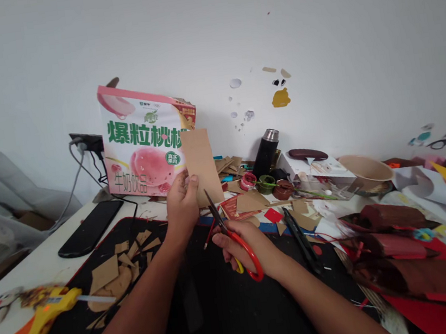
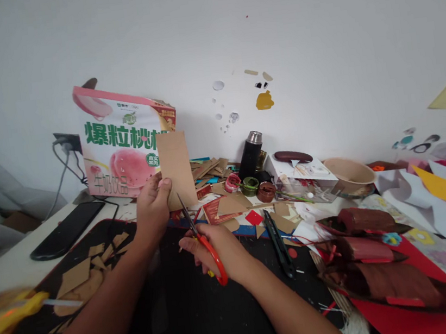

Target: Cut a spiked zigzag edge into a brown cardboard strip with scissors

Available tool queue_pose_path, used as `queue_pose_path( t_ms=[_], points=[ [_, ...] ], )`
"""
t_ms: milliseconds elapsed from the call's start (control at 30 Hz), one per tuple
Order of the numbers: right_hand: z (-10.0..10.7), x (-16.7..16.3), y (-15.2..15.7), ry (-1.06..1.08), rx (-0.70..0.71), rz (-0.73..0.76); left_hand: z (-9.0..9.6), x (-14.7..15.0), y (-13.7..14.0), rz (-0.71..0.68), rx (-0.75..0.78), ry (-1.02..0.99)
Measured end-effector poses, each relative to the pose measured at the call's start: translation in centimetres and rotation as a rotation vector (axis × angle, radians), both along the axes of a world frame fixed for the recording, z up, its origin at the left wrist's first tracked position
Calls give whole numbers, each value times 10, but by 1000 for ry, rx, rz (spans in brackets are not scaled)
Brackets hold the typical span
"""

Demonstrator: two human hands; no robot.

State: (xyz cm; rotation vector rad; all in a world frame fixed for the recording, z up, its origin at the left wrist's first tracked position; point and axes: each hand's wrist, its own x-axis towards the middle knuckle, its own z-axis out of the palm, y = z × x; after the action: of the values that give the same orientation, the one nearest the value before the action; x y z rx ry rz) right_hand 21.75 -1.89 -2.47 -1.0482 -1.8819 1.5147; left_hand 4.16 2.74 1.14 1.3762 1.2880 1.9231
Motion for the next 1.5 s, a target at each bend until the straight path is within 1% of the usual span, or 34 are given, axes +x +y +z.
queue_pose_path(
  t_ms=[267, 467, 633, 867, 1000, 1133, 1267, 1500],
  points=[
    [3, 0, -1, -5, -20, -10, -1, 1, -1, 11, -6, 11],
    [15, 0, -4, -17, -24, -9, -6, -1, 1, 37, -12, 58],
    [21, 0, -5, -68, 19, -30, -13, -1, 4, 37, -21, 62],
    [21, 1, -4, -76, 36, -30, -16, 3, 5, 35, -25, -8],
    [20, 0, -3, -85, 46, -30, -16, 3, 4, 59, -23, 18],
    [16, -1, -3, -115, 72, -61, -16, 3, 4, 83, -25, 54],
    [12, -2, -2, -102, 87, -50, -17, 3, 5, 76, -24, 52],
    [9, -1, -2, -109, 62, -82, -17, 5, 5, 79, -30, 25]
  ],
)
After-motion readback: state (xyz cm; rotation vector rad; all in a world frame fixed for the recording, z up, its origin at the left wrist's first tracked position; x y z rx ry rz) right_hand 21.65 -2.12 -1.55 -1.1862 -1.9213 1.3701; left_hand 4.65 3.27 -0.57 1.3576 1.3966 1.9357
